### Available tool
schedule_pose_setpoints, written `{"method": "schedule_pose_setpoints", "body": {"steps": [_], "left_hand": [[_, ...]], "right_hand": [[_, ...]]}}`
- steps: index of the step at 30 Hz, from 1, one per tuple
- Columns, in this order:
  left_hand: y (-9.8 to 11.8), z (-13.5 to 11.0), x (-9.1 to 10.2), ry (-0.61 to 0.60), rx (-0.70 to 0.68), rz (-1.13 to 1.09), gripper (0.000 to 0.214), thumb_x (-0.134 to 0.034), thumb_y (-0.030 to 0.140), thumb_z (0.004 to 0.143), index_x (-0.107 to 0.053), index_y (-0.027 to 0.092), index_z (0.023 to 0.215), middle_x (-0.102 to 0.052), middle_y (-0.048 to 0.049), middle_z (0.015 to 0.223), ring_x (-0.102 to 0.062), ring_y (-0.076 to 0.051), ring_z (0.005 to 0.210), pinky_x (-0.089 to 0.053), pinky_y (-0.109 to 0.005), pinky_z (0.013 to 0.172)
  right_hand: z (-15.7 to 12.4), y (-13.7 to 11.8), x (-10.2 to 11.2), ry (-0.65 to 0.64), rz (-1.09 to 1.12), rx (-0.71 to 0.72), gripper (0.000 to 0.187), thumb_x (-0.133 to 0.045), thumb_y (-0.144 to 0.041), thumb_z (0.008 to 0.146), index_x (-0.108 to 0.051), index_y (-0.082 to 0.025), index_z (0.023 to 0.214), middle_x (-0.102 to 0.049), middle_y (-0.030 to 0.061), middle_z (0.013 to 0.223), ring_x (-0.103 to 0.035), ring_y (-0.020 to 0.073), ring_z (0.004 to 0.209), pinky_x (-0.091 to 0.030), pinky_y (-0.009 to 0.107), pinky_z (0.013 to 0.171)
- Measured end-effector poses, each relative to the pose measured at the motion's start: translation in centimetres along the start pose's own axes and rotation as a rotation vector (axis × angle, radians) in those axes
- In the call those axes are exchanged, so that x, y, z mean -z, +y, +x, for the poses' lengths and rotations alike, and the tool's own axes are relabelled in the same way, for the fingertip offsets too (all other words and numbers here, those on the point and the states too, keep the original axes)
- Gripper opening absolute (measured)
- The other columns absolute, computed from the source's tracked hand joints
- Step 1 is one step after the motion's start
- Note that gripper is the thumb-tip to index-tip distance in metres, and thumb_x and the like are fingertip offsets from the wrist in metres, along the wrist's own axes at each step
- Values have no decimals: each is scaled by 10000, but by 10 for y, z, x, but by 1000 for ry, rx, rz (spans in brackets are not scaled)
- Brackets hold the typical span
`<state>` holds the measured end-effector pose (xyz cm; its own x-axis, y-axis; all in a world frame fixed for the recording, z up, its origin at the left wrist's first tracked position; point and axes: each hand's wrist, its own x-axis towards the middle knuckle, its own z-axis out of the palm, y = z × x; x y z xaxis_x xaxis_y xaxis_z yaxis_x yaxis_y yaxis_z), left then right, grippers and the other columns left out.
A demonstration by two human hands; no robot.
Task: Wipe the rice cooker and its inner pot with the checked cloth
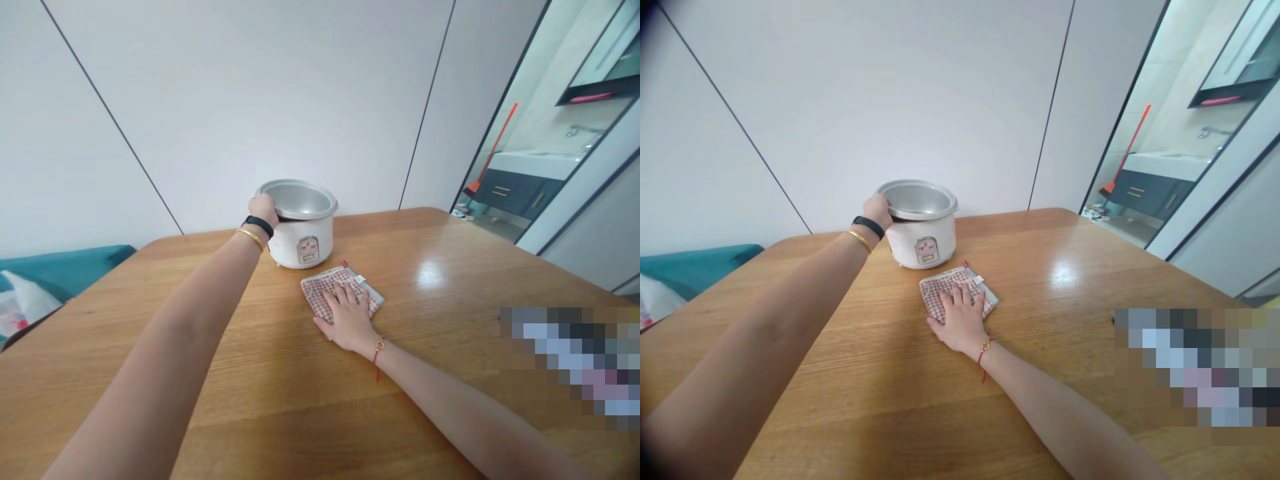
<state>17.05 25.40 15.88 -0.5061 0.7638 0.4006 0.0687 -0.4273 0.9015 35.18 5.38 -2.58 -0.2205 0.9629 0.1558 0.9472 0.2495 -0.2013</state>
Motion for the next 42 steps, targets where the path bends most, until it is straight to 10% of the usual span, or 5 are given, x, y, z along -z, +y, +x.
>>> {"method": "schedule_pose_setpoints", "body": {"steps": [12, 22, 30, 37, 42], "left_hand": [[93, -38, 76, 17, -438, -86, 341, -343, 69, 854, -569, 40, 1108, -611, -7, 983, -616, -194, 1095, -426, -390, 964], [13, -205, 194, -48, -131, -139, 340, -716, 147, 682, -719, 201, 1018, -701, 1, 867, -599, -149, 756, -481, -239, 691], [-9, -220, 187, -17, -65, -165, 366, -698, 144, 653, -711, 216, 1012, -693, 2, 874, -597, -162, 777, -479, -249, 707], [-4, -240, 165, -66, -47, -233, 360, -656, 131, 639, -686, 216, 987, -672, 10, 849, -572, -152, 737, -455, -247, 670], [-3, -234, 159, 14, 3, -307, 341, -635, 122, 564, -677, 199, 893, -636, 22, 793, -546, -139, 721, -430, -238, 665]], "right_hand": [[8, 17, 13, -98, 19, -30, 958, -517, -798, 772, -390, -251, 1547, -298, 122, 1640, -230, 376, 1487, -217, 658, 1101], [27, 61, 36, 25, 157, -167, 580, -517, -319, 866, -537, -196, 1433, -587, 172, 1386, -577, 357, 1183, -443, 482, 974], [-7, 9, 91, 587, 410, -70, 478, -435, -284, 920, -521, -118, 1360, -630, 173, 1221, -588, 283, 1107, -472, 416, 941], [-8, -58, 45, 288, -118, 247, 468, -342, -165, 967, -599, -49, 1340, -441, 220, 1528, -285, 350, 1467, -195, 501, 1174], [4, -81, 40, -159, 238, 242, 387, -455, -352, 961, -704, -149, 1177, -723, 148, 1156, -635, 305, 1142, -411, 440, 1029]]}}
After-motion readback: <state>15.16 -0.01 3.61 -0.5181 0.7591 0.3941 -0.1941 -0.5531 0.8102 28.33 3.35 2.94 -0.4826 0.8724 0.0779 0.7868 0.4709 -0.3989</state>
